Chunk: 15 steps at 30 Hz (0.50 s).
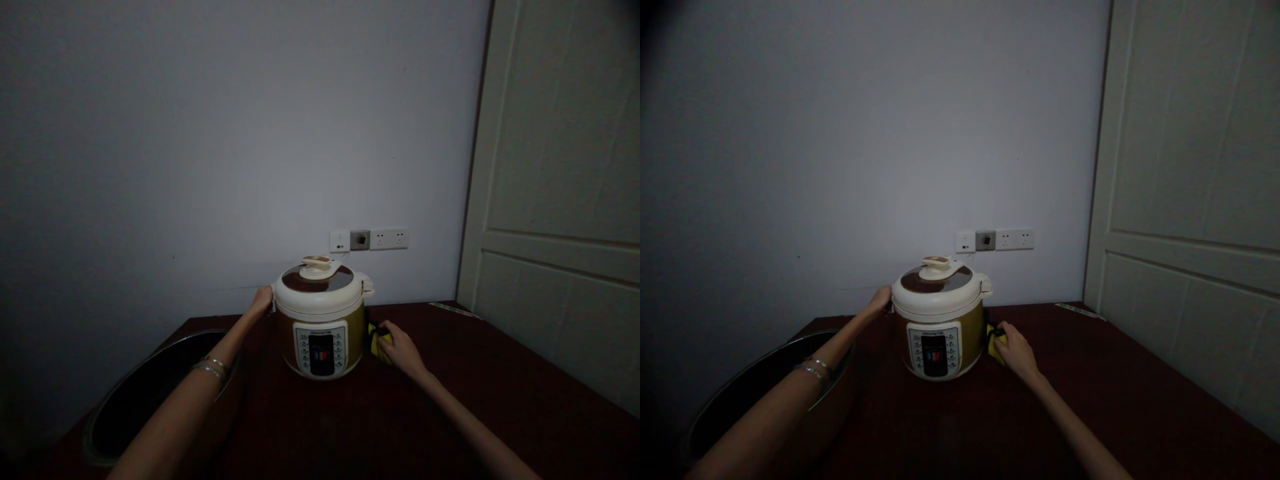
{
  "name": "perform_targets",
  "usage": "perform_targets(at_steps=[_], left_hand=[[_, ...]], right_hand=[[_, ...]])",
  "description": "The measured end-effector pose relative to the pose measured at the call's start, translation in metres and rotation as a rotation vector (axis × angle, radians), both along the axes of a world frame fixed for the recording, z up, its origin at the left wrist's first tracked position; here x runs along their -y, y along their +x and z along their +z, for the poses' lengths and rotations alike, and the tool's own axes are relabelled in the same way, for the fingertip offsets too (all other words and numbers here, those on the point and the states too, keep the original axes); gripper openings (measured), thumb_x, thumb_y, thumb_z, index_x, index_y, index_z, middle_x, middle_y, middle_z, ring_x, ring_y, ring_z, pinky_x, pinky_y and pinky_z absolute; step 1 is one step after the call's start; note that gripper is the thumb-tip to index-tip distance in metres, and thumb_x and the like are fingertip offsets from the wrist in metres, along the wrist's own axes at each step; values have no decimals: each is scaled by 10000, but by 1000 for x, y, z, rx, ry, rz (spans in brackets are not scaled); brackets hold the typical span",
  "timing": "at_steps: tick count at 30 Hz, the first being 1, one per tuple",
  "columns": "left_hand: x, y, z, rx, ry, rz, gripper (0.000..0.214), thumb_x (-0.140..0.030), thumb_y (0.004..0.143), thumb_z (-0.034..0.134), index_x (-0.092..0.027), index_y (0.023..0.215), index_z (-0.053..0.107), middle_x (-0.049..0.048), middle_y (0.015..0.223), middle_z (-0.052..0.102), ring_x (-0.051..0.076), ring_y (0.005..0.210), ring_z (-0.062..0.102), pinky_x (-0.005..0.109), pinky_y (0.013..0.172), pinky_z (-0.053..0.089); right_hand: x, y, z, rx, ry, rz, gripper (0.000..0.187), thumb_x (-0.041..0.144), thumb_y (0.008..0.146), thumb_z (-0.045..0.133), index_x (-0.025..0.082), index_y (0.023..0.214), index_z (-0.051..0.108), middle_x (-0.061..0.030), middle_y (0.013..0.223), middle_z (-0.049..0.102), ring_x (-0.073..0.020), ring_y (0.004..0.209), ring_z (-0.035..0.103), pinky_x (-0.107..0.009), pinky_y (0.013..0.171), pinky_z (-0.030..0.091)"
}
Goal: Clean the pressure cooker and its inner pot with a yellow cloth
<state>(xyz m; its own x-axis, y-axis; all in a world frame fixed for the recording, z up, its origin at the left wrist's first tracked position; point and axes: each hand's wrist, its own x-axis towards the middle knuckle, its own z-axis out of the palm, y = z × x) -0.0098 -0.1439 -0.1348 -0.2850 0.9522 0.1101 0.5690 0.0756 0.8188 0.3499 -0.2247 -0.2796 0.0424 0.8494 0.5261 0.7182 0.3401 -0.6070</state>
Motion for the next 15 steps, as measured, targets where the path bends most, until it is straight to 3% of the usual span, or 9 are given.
perform_targets(at_steps=[6, 9, 11, 13, 15], left_hand=[[-1, -2, -2, 10, 6, -16, 530, -306, 886, 270, -201, 391, 426, 27, 301, 392, 154, 323, 418, 262, 402, 343], [-1, -3, -3, 16, 12, -28, 524, -310, 886, 264, -202, 399, 423, 23, 302, 388, 154, 323, 417, 262, 394, 335], [-1, -3, -3, 17, 16, -36, 524, -321, 889, 263, -201, 406, 428, 20, 302, 386, 153, 329, 420, 258, 396, 335], [-2, -4, -4, 16, 20, -43, 527, -331, 892, 263, -198, 410, 429, 16, 300, 379, 149, 337, 423, 252, 402, 340], [-4, -5, -5, 19, 22, -49, 523, -337, 893, 268, -197, 414, 428, 13, 302, 380, 144, 338, 422, 248, 405, 343]], right_hand=[[45, 3, 10, 370, -308, 285, 308, 224, 671, 530, 238, 959, 638, -67, 980, 672, -239, 888, 628, -336, 772, 434], [64, -6, 19, 488, -363, 298, 505, 297, 602, 653, 218, 1100, 642, -141, 1141, 634, -305, 974, 618, -392, 816, 439], [69, -11, 41, 533, -422, 330, 572, 378, 550, 728, 192, 1087, 668, -164, 1105, 650, -323, 943, 626, -397, 782, 457], [69, -18, 76, 553, -466, 445, 381, 430, 638, 680, 213, 949, 714, -93, 869, 703, -256, 755, 647, -339, 658, 468], [66, -29, 120, 500, -353, 596, 285, 431, 744, 598, 235, 913, 718, -40, 816, 702, -198, 702, 631, -295, 629, 458]])
